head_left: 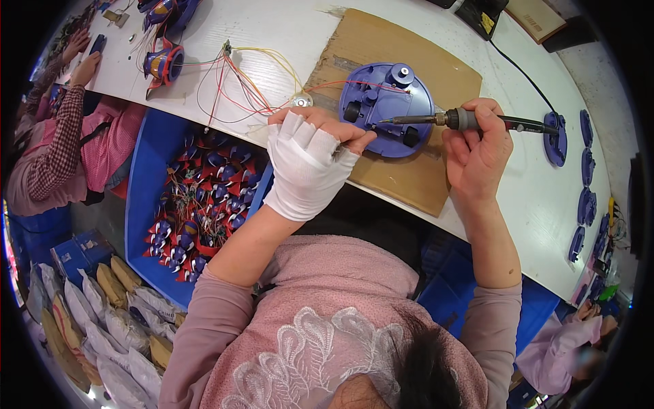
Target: Soldering electrical wires to a small motor inside a plastic housing at an assembly workbench.
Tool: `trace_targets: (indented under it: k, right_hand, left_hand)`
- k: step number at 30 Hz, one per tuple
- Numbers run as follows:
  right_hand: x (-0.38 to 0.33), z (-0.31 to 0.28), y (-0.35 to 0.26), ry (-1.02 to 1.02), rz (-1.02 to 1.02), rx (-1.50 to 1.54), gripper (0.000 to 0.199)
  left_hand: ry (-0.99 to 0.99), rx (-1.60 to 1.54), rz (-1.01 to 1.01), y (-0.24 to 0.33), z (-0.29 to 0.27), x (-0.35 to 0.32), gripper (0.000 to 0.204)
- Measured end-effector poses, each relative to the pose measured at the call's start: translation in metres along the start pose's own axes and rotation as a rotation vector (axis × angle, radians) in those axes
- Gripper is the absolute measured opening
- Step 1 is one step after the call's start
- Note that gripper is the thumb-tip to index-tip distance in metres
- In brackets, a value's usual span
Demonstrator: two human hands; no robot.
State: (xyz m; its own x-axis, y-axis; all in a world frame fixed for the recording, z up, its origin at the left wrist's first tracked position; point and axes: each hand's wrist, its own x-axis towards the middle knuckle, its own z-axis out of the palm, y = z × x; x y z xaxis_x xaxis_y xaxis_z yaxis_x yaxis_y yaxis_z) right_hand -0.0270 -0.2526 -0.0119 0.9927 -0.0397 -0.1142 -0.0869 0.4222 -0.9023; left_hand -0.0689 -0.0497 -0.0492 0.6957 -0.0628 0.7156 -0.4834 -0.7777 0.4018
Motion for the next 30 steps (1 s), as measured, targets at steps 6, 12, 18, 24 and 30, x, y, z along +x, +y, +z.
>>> trace_targets:
  k: [6, 12, 18, 24, 30]
  right_hand:
    - [0.0, 0.0, 0.003, -0.005, -0.004, -0.002, 0.016]
    - [-0.002, -0.002, 0.003, -0.022, -0.008, -0.006, 0.015]
    - [0.001, -0.002, -0.001, 0.016, 0.015, 0.014, 0.014]
    - [0.005, -0.009, 0.001, -0.025, 0.005, 0.052, 0.014]
    - [0.004, -0.007, 0.001, 0.002, 0.012, 0.048, 0.015]
  left_hand:
    - [0.007, 0.002, 0.001, 0.0, 0.002, -0.001, 0.027]
    - [0.0, 0.014, -0.009, 0.002, 0.001, -0.002, 0.026]
    - [-0.008, 0.001, -0.02, 0.001, 0.001, -0.002, 0.026]
    - [0.001, 0.02, -0.016, 0.0, 0.003, -0.001, 0.025]
    - [-0.012, 0.024, -0.021, 0.001, 0.002, 0.0, 0.025]
